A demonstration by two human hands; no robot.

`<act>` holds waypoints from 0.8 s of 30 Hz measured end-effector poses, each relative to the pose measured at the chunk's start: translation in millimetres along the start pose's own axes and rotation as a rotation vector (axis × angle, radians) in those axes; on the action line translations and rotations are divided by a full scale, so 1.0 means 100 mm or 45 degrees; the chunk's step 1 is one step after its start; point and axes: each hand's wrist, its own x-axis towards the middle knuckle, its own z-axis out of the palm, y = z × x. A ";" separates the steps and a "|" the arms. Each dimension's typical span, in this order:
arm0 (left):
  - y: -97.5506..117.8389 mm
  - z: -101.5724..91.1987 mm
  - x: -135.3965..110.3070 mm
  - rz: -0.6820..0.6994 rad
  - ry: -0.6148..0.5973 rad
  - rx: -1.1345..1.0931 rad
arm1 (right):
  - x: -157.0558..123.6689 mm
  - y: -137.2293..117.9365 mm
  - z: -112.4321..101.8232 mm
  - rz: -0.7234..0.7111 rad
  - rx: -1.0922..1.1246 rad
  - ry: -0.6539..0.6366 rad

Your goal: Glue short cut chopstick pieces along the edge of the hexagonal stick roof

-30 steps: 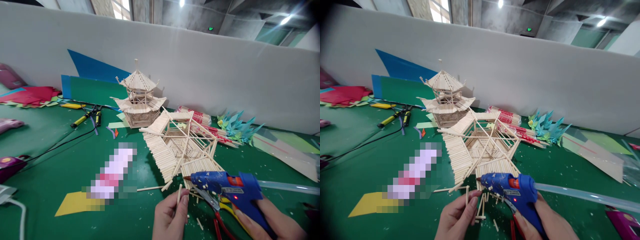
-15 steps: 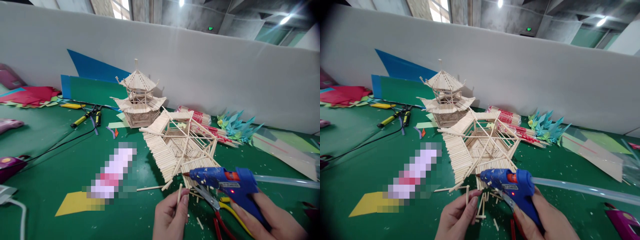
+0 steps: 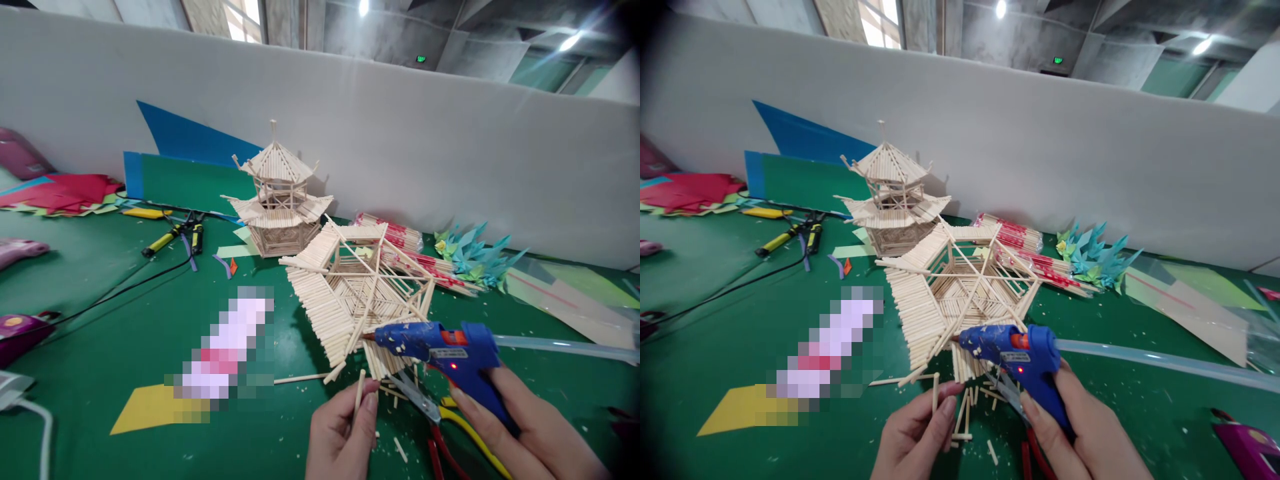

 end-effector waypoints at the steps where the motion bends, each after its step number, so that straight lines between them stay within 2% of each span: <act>1: 0.00 0.00 0.00 0.005 0.005 0.006 | 0.00 0.02 0.00 0.002 -0.010 -0.008; 13: 0.02 -0.01 -0.01 -0.036 -0.005 0.016 | -0.03 0.16 0.09 0.048 0.020 0.041; 19: -0.02 -0.05 -0.01 -0.110 -0.036 -0.001 | 0.02 0.11 0.07 0.037 0.208 -0.040; 24: -0.03 -0.11 -0.04 -0.144 -0.072 -0.044 | 0.03 0.12 0.06 0.238 0.520 0.060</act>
